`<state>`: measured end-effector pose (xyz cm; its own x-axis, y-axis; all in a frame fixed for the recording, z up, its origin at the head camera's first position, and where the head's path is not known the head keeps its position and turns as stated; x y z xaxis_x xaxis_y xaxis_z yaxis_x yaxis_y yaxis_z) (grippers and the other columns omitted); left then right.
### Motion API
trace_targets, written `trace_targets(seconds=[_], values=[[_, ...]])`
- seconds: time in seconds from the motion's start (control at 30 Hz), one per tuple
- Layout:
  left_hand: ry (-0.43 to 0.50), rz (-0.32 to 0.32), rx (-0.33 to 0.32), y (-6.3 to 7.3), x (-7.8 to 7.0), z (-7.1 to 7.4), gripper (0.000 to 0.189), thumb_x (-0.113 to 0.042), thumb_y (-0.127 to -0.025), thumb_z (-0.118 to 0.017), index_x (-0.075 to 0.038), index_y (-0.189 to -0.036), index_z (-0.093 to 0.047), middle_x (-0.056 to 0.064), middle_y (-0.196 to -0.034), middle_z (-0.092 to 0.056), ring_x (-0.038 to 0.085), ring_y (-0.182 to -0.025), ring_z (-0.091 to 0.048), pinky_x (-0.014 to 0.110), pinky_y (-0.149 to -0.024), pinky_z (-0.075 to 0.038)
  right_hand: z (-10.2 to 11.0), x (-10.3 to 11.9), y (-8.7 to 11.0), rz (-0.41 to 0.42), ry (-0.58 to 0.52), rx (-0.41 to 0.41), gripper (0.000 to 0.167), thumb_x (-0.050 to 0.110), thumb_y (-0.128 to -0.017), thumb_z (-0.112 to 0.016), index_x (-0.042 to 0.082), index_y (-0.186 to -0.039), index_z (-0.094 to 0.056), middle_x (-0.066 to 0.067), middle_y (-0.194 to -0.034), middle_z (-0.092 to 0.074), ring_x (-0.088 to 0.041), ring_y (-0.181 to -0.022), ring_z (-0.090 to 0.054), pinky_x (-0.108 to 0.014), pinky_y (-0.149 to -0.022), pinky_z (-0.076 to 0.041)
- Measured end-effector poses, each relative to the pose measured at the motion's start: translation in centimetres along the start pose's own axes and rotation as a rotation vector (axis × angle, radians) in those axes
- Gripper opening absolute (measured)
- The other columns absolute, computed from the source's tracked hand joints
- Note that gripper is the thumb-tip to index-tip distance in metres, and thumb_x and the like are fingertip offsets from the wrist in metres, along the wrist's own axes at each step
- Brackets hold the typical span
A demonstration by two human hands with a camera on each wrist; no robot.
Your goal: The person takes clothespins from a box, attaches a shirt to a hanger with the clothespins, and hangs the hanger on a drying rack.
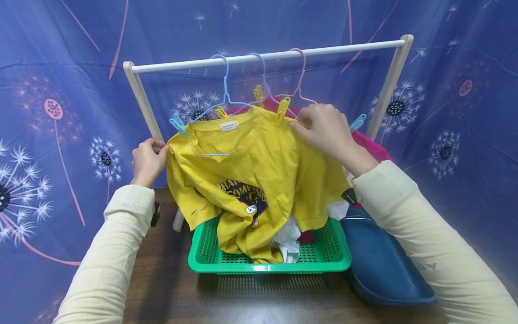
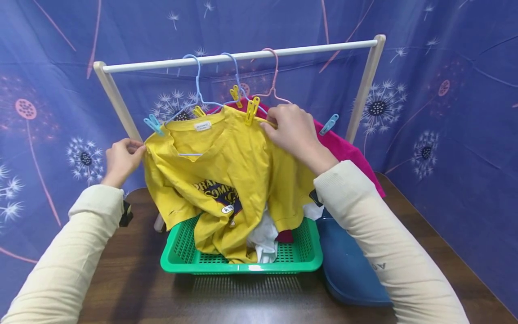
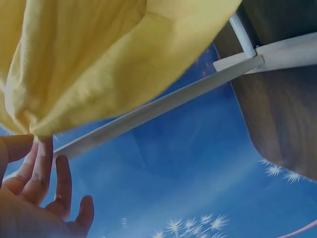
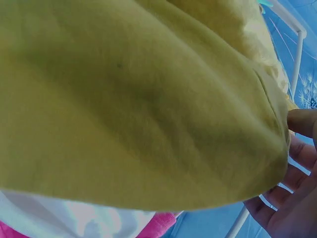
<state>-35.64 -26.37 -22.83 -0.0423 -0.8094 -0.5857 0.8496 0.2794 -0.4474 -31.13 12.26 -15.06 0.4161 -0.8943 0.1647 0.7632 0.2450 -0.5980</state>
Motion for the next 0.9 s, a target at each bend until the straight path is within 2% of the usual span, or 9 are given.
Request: trace_targets(seconds=[0.2,0.37,0.47,0.63,0.9], values=[[0.023,0.01,0.062,0.4,0.6,-0.6,0.025,-0.017,-0.087,-0.05,-0.004,-0.106,-0.061,0.015,-0.097,-0.069,0.034,-0.094,-0.06,0.049,-0.084,-0.039,-0.1,0.0,0.5,0.011,0.002,0.027,0.021,0.025,-0.087,-0.057,0.006,-0.091,-0.065,-0.009,-0.081,-0.062,-0.026,-0.075,-0.056,-0.043,-0.063,-0.047],[-0.007,-0.05,0.042,1.0,0.7,-0.6,0.023,-0.017,-0.088,-0.05,-0.004,-0.102,-0.062,0.017,-0.096,-0.068,0.035,-0.093,-0.059,0.057,-0.086,-0.032,0.1,-0.1,1.0,0.019,-0.006,0.025,0.022,0.024,-0.087,-0.057,0.005,-0.095,-0.064,-0.01,-0.086,-0.063,-0.026,-0.08,-0.057,-0.043,-0.068,-0.048],[-0.042,-0.102,0.033,1.4,0.9,-0.4,0.022,-0.018,-0.089,-0.05,-0.003,-0.1,-0.062,0.018,-0.095,-0.067,0.037,-0.093,-0.058,0.058,-0.083,-0.032,0.6,-0.2,1.8,0.039,-0.025,0.009,0.022,0.022,-0.087,-0.058,0.003,-0.098,-0.063,-0.012,-0.091,-0.063,-0.027,-0.086,-0.057,-0.043,-0.072,-0.048],[-0.081,-0.167,0.043,2.4,1.2,0.0,0.022,-0.018,-0.09,-0.049,-0.002,-0.099,-0.061,0.019,-0.095,-0.065,0.041,-0.094,-0.056,0.058,-0.08,-0.031,2.0,-0.7,3.6,0.074,-0.043,-0.035,0.022,0.018,-0.087,-0.059,0.002,-0.1,-0.061,-0.014,-0.095,-0.062,-0.028,-0.092,-0.055,-0.044,-0.078,-0.047],[-0.121,-0.226,0.133,4.7,1.8,0.1,0.028,-0.022,-0.094,-0.046,-0.002,-0.11,-0.057,0.022,-0.112,-0.06,0.043,-0.1,-0.052,0.056,-0.076,-0.028,3.6,-3.4,7.8,0.056,-0.013,-0.082,0.029,0.014,-0.083,-0.064,-0.001,-0.107,-0.058,-0.017,-0.101,-0.059,-0.032,-0.097,-0.051,-0.051,-0.082,-0.045]])
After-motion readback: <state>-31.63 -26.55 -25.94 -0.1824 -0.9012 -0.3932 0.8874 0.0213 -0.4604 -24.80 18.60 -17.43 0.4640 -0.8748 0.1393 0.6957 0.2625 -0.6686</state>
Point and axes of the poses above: each hand's wrist, its own y-axis away from the middle knuckle, its own z-axis out of the back of the hand, x = y × z, the point moved 4 cm from there along -y, towards the middle knuckle
